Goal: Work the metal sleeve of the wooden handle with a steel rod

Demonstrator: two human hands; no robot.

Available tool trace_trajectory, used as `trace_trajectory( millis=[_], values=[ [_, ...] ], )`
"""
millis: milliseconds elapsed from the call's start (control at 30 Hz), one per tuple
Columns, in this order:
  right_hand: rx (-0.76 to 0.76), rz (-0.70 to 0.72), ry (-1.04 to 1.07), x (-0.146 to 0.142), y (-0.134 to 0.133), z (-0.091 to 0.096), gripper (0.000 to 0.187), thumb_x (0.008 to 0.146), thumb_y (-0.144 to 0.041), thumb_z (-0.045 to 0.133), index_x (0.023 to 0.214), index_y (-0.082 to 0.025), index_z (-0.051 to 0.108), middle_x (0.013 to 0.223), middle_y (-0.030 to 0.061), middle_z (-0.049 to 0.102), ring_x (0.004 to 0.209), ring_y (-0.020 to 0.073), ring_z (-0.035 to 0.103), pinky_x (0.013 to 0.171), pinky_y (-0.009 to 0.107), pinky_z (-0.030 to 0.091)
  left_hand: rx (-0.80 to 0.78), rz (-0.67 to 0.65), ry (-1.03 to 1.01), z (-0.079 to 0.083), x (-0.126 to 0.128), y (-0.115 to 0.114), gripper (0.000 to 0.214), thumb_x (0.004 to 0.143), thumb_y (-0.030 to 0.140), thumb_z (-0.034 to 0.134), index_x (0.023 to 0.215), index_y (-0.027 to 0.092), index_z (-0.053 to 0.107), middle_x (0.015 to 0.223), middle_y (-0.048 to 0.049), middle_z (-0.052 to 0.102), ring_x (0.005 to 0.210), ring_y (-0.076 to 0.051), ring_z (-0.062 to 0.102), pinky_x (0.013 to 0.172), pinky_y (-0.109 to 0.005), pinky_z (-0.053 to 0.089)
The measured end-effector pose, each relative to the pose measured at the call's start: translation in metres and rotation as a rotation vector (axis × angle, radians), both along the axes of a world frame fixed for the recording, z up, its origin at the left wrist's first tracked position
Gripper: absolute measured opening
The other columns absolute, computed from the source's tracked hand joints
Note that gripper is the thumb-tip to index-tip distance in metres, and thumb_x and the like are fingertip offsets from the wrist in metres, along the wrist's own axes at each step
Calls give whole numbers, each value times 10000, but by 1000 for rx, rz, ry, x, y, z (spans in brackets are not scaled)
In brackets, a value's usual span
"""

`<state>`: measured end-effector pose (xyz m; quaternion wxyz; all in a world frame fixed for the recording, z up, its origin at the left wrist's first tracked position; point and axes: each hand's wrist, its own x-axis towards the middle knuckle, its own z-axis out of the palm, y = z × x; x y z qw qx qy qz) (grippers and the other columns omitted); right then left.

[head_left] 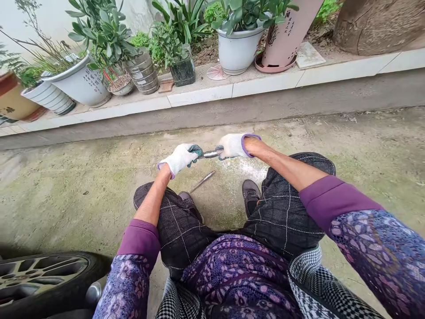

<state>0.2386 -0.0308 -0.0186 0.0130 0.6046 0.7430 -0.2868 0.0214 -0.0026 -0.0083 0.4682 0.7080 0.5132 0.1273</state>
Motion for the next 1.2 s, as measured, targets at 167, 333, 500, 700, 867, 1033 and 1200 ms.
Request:
trace_trajectory(
  millis=[167, 333, 500, 700, 867, 1033, 1200],
  values=[
    [80, -185, 141, 2, 6, 14, 252, 761, -368, 694, 912, -167, 710, 629, 2, 617, 519, 116, 528, 473, 235, 381, 65, 10, -87, 2, 7, 1, 179, 788, 88, 573, 921, 106, 692, 620, -2, 647, 529, -78, 488, 568, -225, 438],
    [-20, -387, 611, -8, -3, 24, 261, 766, -340, 731, 935, -154, 659, 560, -41, 544, 389, 66, 429, 354, 202, 386, 104, 100, -288, 4, 6, 6, 216, 755, 162, 592, 946, 138, 690, 769, -21, 690, 537, -75, 527, 543, -216, 446],
    [-63, -433, 986, -21, -20, 31, 222, 828, -331, 701, 928, -152, 615, 561, -40, 559, 376, 64, 425, 315, 193, 392, 281, 352, -494, 16, -4, 0, 267, 715, 257, 664, 969, 176, 661, 884, -25, 685, 648, -100, 606, 587, -211, 482],
    [-14, -430, 874, -49, -39, 29, 139, 860, -256, 649, 808, -179, 546, 585, -38, 554, 403, 74, 463, 350, 193, 396, 56, 249, -546, 27, 8, -23, 297, 715, 369, 728, 907, 158, 645, 863, -45, 693, 761, -146, 642, 664, -238, 509],
    [175, -275, 677, -45, -39, 27, 166, 874, -344, 645, 877, -179, 636, 765, 34, 691, 682, 157, 631, 602, 237, 485, -56, 266, -577, 31, 13, -14, 266, 714, 330, 750, 883, 153, 649, 850, -40, 694, 756, -144, 640, 666, -233, 517],
    [436, -262, 663, -26, -34, 32, 174, 880, -241, 586, 998, -206, 709, 1051, 63, 741, 995, 223, 662, 897, 333, 486, -277, 134, -630, 46, -1, 7, 370, 726, 387, 768, 975, 142, 647, 836, -68, 703, 724, -189, 684, 664, -314, 574],
    [369, -346, 833, -37, -25, 24, 239, 805, -140, 598, 1025, -193, 674, 1052, 50, 728, 962, 201, 653, 883, 343, 519, -342, 42, -656, 43, -1, 3, 410, 740, 454, 765, 975, 140, 647, 798, -60, 693, 671, -181, 681, 661, -326, 588]
  ],
)
